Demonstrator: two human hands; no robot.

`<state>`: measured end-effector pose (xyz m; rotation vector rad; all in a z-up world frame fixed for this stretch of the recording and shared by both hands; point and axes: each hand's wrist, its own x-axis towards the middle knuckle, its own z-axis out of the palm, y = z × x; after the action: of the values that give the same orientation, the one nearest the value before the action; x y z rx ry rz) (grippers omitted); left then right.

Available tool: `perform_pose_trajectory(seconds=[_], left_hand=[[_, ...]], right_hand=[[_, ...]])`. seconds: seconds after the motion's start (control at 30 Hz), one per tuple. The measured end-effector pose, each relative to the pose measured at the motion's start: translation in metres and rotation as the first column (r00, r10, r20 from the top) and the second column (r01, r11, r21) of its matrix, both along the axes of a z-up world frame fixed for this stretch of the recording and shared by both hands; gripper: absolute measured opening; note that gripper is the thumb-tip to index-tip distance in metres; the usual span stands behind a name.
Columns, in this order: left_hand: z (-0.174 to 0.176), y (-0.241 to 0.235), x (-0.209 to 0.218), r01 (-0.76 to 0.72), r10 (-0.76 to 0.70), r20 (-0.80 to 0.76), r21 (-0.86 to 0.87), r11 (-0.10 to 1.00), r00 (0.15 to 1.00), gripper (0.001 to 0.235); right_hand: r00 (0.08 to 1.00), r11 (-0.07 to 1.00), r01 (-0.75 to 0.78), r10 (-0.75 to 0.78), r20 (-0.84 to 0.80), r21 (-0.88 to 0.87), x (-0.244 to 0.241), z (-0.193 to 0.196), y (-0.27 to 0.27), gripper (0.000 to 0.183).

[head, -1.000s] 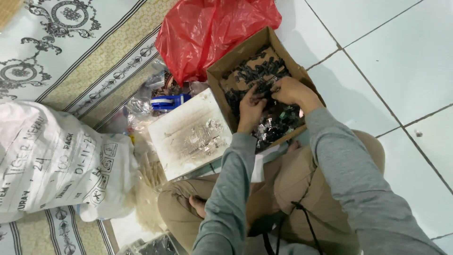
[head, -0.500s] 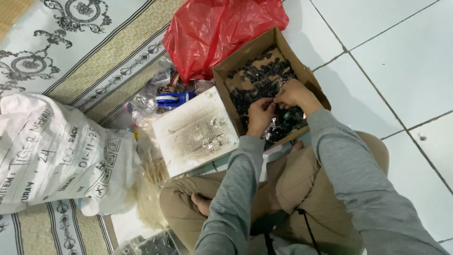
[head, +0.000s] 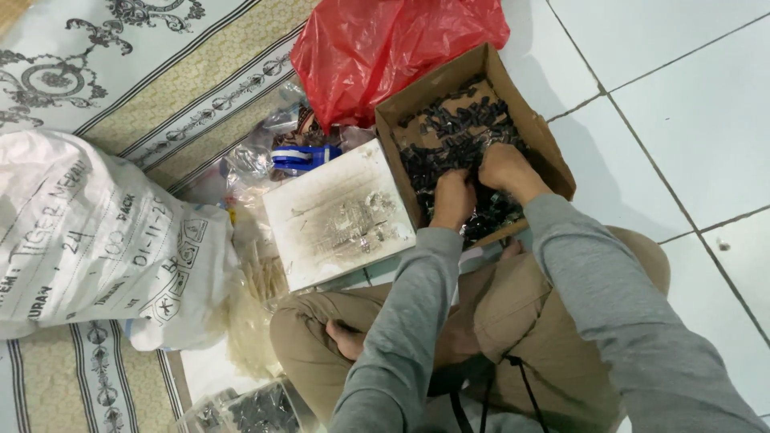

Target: Sorting small black components and placing them into a white template board while sitting on the floor.

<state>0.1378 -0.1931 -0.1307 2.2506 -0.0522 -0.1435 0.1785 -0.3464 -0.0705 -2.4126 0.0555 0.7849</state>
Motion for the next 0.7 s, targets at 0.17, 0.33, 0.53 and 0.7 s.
perform_pose_trajectory(seconds=[0.17,0.33,0.53,0.7], left_hand=[[0.003,0.001,0.001,0.073,-0.087,0.077,0.178,0.981,0.993,0.022],[0.102,0.023,-0.024,0.029,-0.01,0.091,-0.207,0.978,0.996,0.023],[0.144,0.101,-0.094,-0.085,0.129,0.003,-0.736,0.672,0.992,0.024],[0.133,0.162,-0.137,-0.208,0.158,-0.15,-0.855,0.475,0.976,0.021]], right_hand=[[0.989,0.991,0.04,-0.022,0.144,-0.128,-0.014,0.0,0.008,0.039],[0.973,0.999,-0.042,0.036,0.227,0.021,-0.028,0.086,0.007,0.028],[0.96,0.788,0.016,-0.183,0.21,0.615,-0.087,0.168,0.034,0.017],[0.974,0.653,-0.031,-0.151,0.17,0.756,-0.124,0.153,0.09,0.012]])
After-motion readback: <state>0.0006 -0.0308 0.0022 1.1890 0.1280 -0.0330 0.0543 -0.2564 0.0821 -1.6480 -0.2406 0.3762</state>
